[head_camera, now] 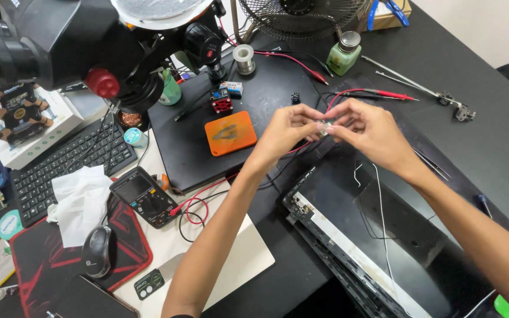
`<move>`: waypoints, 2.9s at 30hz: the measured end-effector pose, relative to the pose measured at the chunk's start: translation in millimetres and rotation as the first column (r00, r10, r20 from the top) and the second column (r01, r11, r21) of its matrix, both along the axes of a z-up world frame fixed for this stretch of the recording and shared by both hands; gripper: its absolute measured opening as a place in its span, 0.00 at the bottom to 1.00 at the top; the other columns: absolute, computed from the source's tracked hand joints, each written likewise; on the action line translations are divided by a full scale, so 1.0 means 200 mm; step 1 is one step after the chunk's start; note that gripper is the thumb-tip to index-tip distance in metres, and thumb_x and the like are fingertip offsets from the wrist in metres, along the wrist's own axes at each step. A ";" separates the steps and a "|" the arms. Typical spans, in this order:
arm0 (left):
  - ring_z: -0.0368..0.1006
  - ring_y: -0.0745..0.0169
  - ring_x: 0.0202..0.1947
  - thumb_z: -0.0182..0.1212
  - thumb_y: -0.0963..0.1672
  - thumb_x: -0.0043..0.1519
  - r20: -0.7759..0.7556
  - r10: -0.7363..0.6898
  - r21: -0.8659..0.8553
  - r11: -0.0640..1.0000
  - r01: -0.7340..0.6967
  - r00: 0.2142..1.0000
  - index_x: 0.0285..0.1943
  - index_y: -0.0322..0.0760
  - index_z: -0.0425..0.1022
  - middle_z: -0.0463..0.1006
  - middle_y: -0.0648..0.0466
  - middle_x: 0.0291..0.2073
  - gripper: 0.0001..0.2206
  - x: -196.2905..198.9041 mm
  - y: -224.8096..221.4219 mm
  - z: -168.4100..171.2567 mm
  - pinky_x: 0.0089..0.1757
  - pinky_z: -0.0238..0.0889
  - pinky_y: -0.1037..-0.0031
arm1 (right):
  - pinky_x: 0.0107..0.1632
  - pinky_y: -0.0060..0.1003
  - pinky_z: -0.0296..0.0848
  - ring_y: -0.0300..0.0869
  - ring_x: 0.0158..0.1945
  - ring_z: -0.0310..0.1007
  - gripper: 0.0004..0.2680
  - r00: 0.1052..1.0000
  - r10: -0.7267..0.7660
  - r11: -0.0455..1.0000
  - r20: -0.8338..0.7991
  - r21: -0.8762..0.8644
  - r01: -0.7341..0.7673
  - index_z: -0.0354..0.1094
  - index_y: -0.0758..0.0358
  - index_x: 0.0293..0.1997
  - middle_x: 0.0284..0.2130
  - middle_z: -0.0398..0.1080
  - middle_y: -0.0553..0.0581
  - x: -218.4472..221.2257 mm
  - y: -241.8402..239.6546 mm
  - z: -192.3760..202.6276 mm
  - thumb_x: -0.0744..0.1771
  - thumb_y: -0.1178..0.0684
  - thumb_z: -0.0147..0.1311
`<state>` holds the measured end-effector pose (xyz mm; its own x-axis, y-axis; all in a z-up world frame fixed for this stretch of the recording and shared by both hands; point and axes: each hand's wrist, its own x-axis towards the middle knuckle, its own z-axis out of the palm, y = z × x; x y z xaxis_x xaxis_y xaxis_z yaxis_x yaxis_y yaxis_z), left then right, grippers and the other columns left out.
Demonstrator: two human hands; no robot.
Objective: The person disassembles a red laptop, removes the screen assembly, and uses a screwdriver to detach a small component from the screen frame. They then use a soldering iron to work on the component's connections.
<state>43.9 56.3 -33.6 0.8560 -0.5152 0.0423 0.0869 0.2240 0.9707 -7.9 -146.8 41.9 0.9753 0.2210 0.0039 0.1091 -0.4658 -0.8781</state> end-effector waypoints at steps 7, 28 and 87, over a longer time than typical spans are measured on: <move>0.79 0.68 0.30 0.65 0.38 0.60 0.294 0.200 0.273 0.919 -0.283 0.935 0.45 0.26 0.78 0.83 0.50 0.31 0.08 0.15 0.21 -0.05 0.34 0.73 0.77 | 0.36 0.33 0.76 0.36 0.34 0.78 0.09 0.991 0.053 0.990 0.127 -0.138 -0.035 0.71 0.67 0.51 0.33 0.78 0.56 0.25 0.16 -0.13 0.66 0.60 0.58; 0.83 0.59 0.35 0.66 0.37 0.54 0.490 0.217 0.369 0.826 -0.427 0.844 0.38 0.30 0.79 0.84 0.47 0.31 0.05 0.17 0.30 -0.08 0.39 0.74 0.71 | 0.39 0.35 0.75 0.40 0.34 0.77 0.06 0.956 0.202 0.969 0.212 -0.187 -0.163 0.72 0.66 0.48 0.36 0.77 0.57 0.18 0.31 -0.22 0.68 0.58 0.55; 0.77 0.43 0.43 0.62 0.38 0.60 0.627 0.110 0.492 0.712 -0.501 0.771 0.41 0.30 0.78 0.79 0.40 0.37 0.04 0.18 0.32 -0.16 0.47 0.68 0.59 | 0.52 0.39 0.75 0.44 0.46 0.76 0.13 0.901 0.234 0.962 0.366 -0.222 -0.159 0.69 0.66 0.57 0.43 0.71 0.59 0.63 0.16 -0.30 0.66 0.61 0.59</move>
<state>79.8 120.1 -66.2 0.9017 -0.3020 0.3092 -0.4264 -0.5041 0.7510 117.7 -115.0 -18.0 0.8417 0.4410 0.3116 0.5273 -0.5472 -0.6500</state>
